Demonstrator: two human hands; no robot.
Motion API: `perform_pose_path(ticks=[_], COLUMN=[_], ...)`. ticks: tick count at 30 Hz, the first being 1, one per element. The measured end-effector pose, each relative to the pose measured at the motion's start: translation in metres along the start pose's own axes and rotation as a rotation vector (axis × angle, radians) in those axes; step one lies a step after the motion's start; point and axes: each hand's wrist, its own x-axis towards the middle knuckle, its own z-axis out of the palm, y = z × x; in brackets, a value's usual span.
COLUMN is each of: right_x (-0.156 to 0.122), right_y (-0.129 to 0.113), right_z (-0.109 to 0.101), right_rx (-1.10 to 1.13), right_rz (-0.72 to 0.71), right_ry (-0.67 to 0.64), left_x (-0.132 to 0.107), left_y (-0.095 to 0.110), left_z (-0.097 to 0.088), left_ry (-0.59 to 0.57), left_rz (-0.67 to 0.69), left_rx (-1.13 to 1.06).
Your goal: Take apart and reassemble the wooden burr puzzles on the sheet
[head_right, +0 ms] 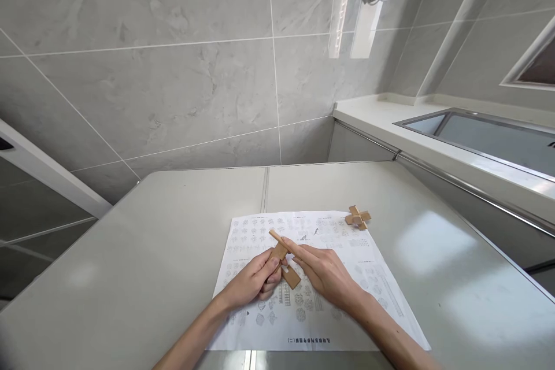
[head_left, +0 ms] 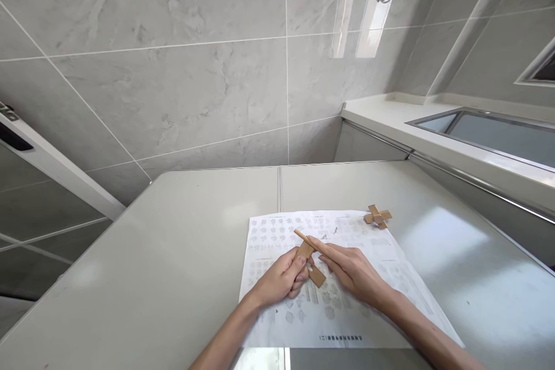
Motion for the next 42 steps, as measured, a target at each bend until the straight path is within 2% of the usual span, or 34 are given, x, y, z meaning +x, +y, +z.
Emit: perform_pose_path(ticks=[4, 11, 19, 29, 36, 42], right_x=[0.002, 0.002, 0.003, 0.007, 0.006, 0.003], right_y=[-0.004, -0.002, -0.004, -0.015, -0.014, -0.014], right_z=[-0.001, 0.004, 0.003, 0.011, 0.009, 0.013], right_rx=[0.015, 0.016, 0.062, -0.004, 0.016, 0.073], right_rz=[0.003, 0.036, 0.035, 0.057, 0.098, 0.110], right_ry=[0.005, 0.031, -0.034, -0.016, -0.003, -0.041], left_x=[-0.002, 0.001, -0.004, 0.004, 0.003, 0.004], left_y=[0.004, -0.002, 0.004, 0.001, 0.006, 0.000], left_z=[-0.001, 0.003, -0.004, 0.002, 0.003, 0.002], left_ry=[-0.005, 0.045, -0.010, 0.081, 0.084, 0.079], left_rz=[0.002, 0.014, -0.002, 0.018, -0.067, -0.059], left_rx=[0.021, -0.005, -0.013, -0.043, -0.083, -0.132])
